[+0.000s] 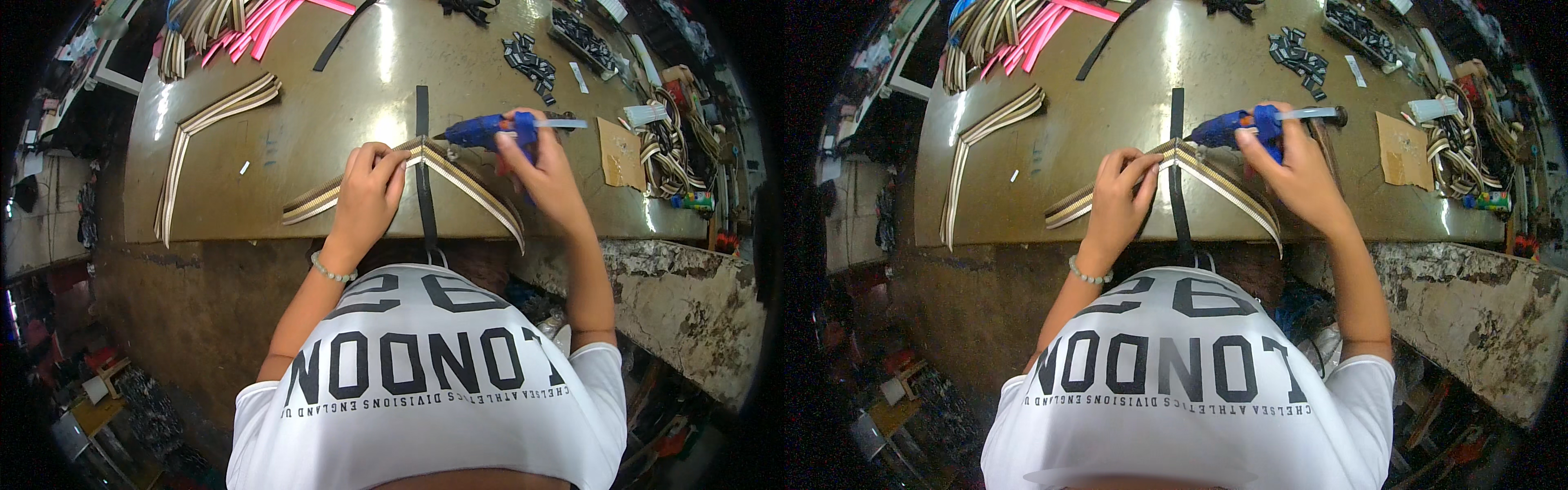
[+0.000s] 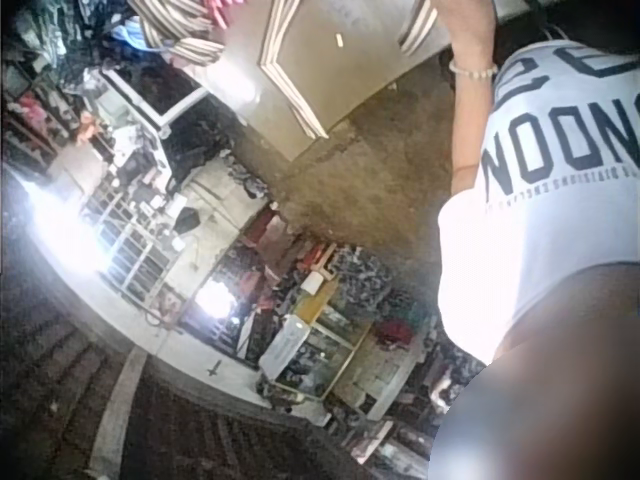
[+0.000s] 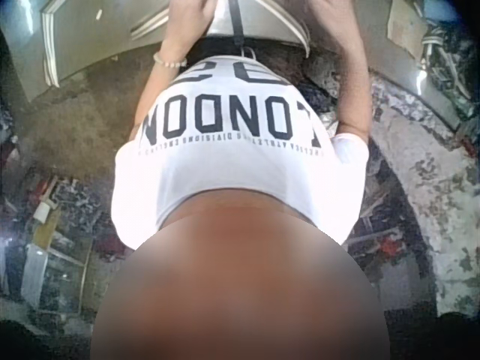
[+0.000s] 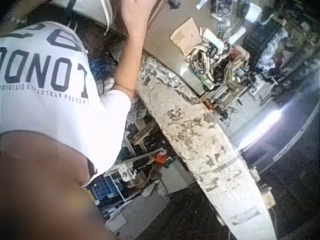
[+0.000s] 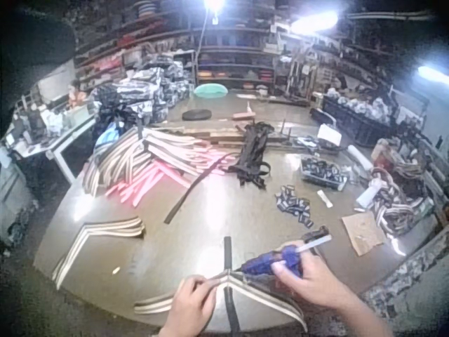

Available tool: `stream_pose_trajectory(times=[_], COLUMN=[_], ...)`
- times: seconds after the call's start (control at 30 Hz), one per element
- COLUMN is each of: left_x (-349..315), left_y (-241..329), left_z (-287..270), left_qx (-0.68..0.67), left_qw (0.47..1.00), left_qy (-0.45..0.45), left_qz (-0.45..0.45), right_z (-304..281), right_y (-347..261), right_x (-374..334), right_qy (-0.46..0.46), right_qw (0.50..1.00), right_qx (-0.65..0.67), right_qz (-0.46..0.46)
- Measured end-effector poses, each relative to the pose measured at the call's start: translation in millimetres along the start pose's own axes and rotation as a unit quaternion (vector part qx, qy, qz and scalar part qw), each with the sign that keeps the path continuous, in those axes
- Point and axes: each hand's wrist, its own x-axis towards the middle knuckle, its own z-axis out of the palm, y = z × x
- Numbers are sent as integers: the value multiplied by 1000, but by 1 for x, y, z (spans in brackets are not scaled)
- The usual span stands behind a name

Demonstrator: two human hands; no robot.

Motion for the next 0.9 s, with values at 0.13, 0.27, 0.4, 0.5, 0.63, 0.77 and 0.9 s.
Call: stream_pose_trajectory(times=[0.13,0.27,0.4,0.5,0.63,0.77,0.9], left_x=[-1,0,0,0,-1,-1,0], left_y=[0,-1,-2,-3,-2,-3,-3], left_z=[1,2,3,3,3,3,-1], left_qx=[-6,-1,0,3,1,3,-1], left_qw=[1000,1000,1000,1000,1000,1000,1000], left_qy=[-1,13,14,16,13,12,-14], left_qz=[-12,8,10,14,12,16,12], right_z=[9,11,13,10,9,6,-34], right_y=[8,10,6,6,8,8,37], right_x=[16,21,10,-4,-18,-29,-36], right_qy=[-29,-34,-24,-50,-73,-114,35], right_qw=[998,995,991,988,986,989,992], right_qx=[-60,-96,-120,-128,-137,-78,121], right_qz=[0,-25,-49,-73,-61,-51,22])
